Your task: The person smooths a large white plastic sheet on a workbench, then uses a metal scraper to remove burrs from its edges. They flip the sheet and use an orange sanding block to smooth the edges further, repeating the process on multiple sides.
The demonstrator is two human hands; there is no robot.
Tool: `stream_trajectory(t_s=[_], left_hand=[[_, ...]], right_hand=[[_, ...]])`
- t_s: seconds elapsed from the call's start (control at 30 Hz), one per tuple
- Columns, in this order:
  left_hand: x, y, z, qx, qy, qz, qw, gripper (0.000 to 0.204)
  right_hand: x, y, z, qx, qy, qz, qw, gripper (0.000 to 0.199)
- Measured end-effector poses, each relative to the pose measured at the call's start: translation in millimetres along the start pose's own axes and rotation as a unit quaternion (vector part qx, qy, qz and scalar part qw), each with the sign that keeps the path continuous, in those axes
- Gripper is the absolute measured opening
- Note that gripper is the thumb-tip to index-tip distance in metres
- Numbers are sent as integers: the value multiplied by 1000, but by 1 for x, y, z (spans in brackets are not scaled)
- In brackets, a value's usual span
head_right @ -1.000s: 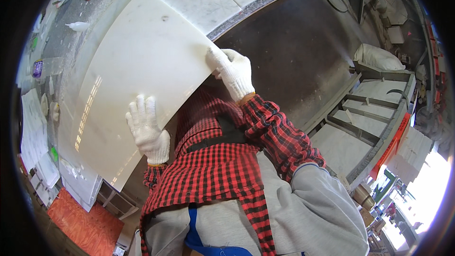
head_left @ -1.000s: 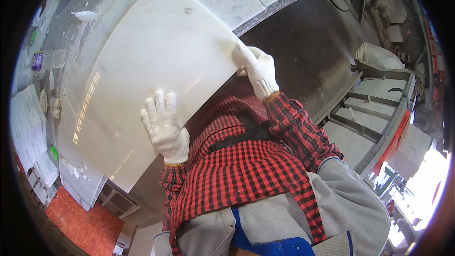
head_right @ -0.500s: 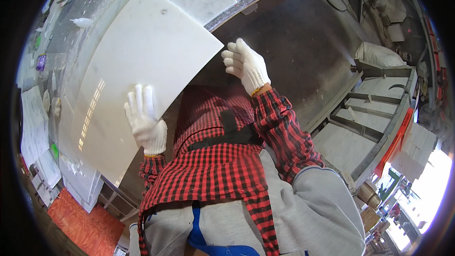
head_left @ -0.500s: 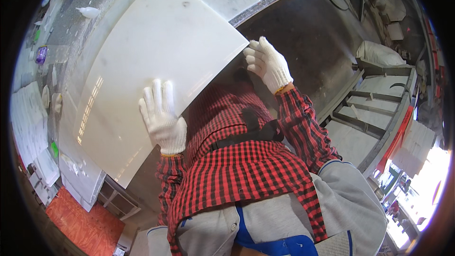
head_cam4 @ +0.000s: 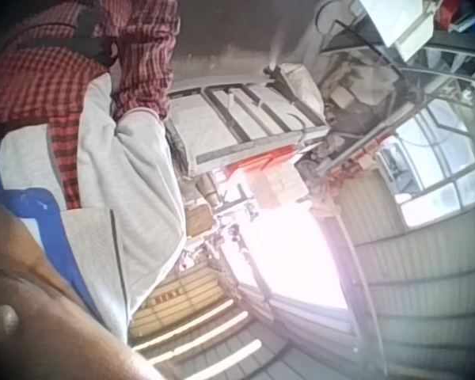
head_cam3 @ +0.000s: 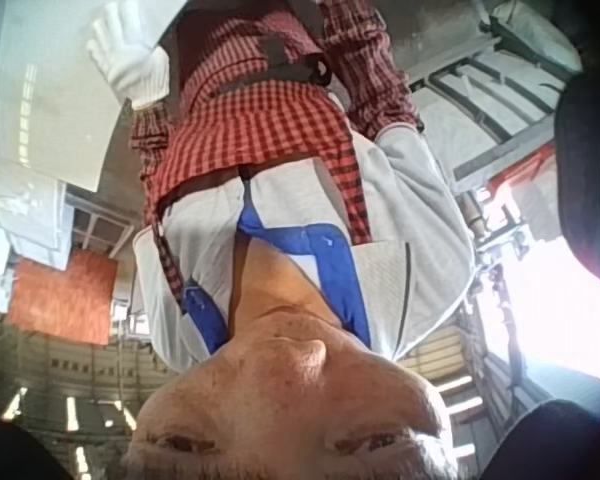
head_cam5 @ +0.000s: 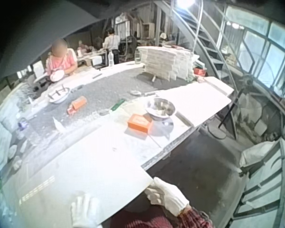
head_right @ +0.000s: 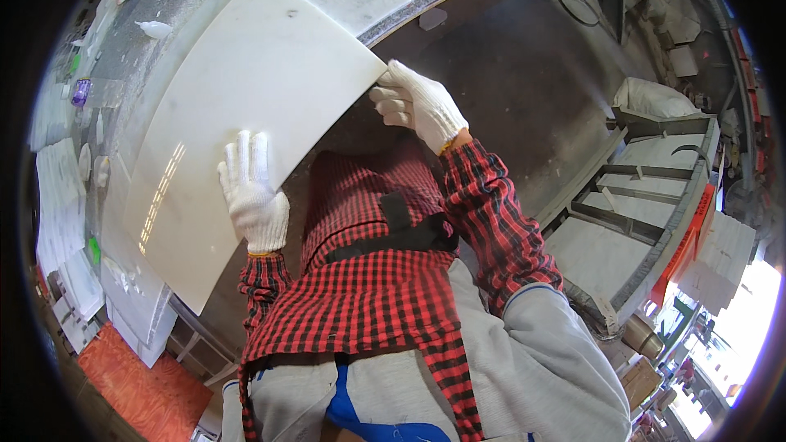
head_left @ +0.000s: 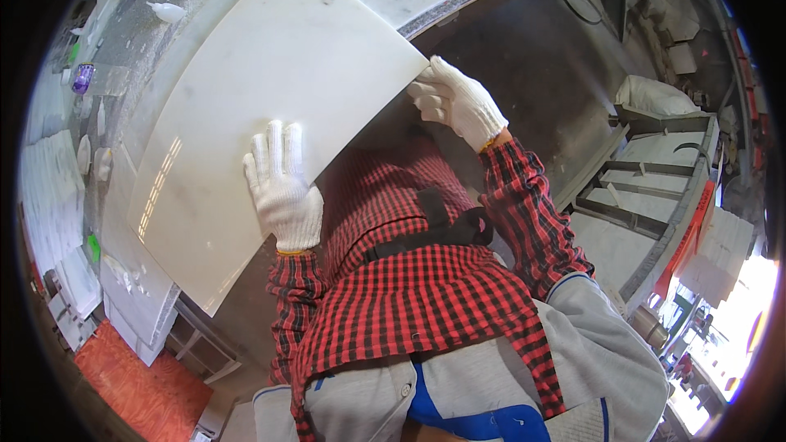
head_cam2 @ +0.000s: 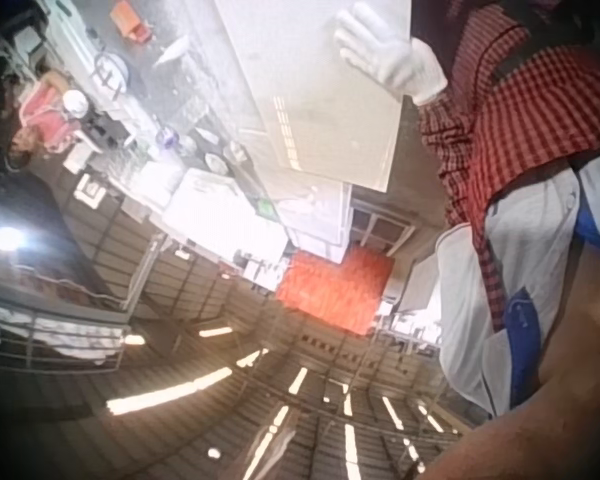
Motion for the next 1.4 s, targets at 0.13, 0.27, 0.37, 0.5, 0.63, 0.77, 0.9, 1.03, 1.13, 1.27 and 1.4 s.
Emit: stream_trajectory(t_s=[0.13,0.27,0.37,0.5,0.63,0.77,0.9,1.03,1.13,1.27,1.4], left_hand=[[0,-2,1,-10,10,15,1000,71],[-2,2,-2,-1,23,25,999,74],[-2,4,-3,21,24,11,999,77],[-1,2,-1,41,31,13,999,83],[-3,2,0,59,40,26,997,86],[-1,0,1,90,47,29,994,93],[-8,5,-4,95,59,31,993,97],[-45,2,-25,98,54,62,992,87],[-65,-12,-33,17,8,123,992,79],[-63,-16,-32,5,-4,154,988,84],[-65,-13,-30,32,-17,144,989,90]], right_hand=[[3,19,-10,30,8,-27,999,43],[4,0,-18,145,10,-25,989,50],[-1,-29,-26,215,11,32,976,51],[-9,-26,-12,252,40,4,967,50],[-17,11,16,213,76,-35,974,52],[-17,41,50,212,82,-31,973,49],[-13,30,120,334,272,-122,894,40],[-11,-46,190,514,577,-263,578,46],[-15,-105,215,581,609,-230,488,33],[-79,-119,205,576,636,-323,399,21],[-68,-119,207,622,585,-241,461,20]])
Point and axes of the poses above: each hand's wrist, its own x-axis away from the middle knuckle, its own y-axis out of the back of the hand, z = x × y, the point moved 5 cm from there along -x, towards the middle knuckle, and after that the axes turned 15 degrees about -y, right-handed, at the moved point
